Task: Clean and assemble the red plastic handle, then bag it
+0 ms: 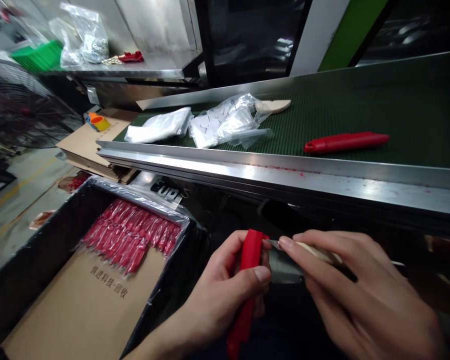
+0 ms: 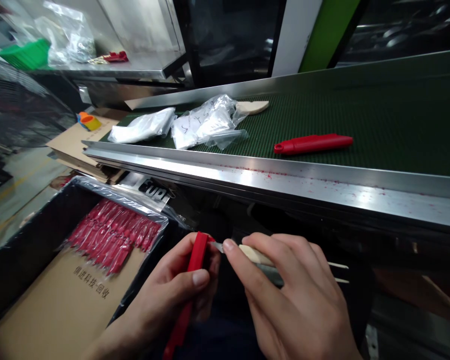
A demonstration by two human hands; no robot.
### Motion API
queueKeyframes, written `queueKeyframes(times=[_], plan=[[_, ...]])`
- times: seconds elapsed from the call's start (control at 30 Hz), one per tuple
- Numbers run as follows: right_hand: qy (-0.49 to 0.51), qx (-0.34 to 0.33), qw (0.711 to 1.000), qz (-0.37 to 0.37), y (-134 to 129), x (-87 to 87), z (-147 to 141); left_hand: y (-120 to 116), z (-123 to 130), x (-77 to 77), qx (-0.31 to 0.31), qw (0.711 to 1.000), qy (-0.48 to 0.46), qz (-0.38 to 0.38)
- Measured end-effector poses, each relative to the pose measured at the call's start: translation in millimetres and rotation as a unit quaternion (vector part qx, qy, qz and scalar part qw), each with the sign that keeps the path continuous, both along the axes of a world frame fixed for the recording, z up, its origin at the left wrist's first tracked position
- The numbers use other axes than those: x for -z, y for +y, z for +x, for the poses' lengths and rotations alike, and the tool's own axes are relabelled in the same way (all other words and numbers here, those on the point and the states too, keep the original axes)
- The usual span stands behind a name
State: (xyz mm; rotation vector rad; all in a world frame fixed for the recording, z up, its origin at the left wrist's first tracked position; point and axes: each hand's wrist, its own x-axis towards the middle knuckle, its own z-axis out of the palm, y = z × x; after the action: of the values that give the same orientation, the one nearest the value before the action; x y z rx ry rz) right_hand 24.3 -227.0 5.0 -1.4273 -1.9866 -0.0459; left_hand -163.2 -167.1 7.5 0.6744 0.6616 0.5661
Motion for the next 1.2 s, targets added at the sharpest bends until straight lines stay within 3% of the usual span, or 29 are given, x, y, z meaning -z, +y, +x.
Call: queueKeyframes(times=[0.2, 0.37, 0.63, 0.8, 1.07, 1.2], plan=[[0.034, 0.002, 0.999, -0.006, 4, 5.7, -1, -1, -3, -1.2, 0.003, 1.0, 0.005, -0.012], [0.098, 0.08, 0.992, -0.008, 7, 12.9, 9, -7, -6, 0.7, 0.053, 0.998, -0.025, -0.022], [0.108, -0.007, 0.994, -0.019, -6, 6.5, -7, -2, 2, 3.6, 0.021, 0.988, -0.114, -0.106], [0.127, 0.009, 0.991, -0.029, -6, 7.8, -11, -3, 3, 0.2, 0.045, 0.984, -0.12, -0.122], [0.102, 0.009, 0.995, -0.015, -6, 13.7, -6, -4, -2, 9.0, 0.063, 0.977, -0.149, -0.137], [0.125, 0.054, 0.991, -0.005, 1, 13.8, -1, -11, -3, 5.3, 0.085, 0.981, -0.141, -0.107]])
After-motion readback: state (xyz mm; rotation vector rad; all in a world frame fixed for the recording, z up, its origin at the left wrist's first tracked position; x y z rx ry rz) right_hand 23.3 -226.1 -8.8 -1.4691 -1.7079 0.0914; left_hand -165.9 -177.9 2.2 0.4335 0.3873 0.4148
